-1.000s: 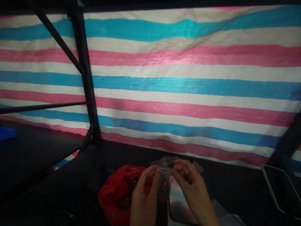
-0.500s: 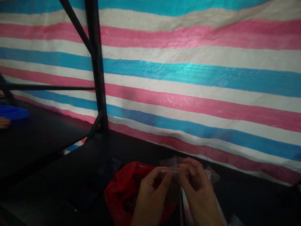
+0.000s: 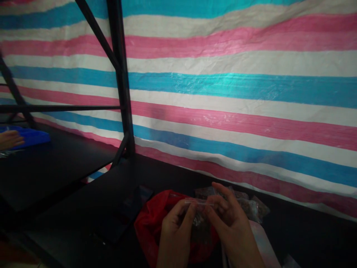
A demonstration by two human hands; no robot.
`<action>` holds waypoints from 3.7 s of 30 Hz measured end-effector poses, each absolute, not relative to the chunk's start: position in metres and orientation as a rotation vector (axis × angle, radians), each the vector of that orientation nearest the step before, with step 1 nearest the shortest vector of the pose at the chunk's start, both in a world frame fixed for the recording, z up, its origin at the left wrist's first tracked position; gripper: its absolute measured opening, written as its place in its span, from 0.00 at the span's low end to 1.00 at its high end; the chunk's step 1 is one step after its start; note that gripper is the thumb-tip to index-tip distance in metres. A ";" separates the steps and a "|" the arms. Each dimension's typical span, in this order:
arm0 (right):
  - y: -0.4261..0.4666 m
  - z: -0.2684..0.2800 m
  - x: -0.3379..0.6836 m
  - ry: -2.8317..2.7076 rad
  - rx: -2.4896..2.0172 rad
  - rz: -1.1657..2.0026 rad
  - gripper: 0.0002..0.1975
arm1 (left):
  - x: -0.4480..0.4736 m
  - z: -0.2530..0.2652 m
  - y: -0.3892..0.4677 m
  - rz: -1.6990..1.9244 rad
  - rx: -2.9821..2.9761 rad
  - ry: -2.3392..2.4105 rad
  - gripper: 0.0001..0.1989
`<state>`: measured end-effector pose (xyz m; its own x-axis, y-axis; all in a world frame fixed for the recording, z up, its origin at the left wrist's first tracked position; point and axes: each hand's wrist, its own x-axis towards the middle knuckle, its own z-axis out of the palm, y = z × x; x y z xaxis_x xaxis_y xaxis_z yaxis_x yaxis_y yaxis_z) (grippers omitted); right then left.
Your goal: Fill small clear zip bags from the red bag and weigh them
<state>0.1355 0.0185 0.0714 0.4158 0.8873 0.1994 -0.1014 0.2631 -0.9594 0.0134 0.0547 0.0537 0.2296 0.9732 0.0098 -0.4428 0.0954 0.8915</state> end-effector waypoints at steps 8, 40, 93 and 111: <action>0.018 0.072 0.140 -0.933 -1.149 0.717 0.28 | 0.015 0.054 0.052 1.151 0.979 0.760 0.24; 0.001 0.078 0.130 -1.187 -1.252 0.693 0.23 | -0.002 0.042 0.050 1.106 1.246 0.656 0.12; -0.077 0.133 0.183 -1.560 -1.526 0.477 0.07 | 0.052 0.043 0.001 0.816 1.057 0.223 0.32; 0.014 0.076 0.111 -1.599 -1.833 0.353 0.09 | -0.054 0.074 0.068 1.365 1.073 0.819 0.25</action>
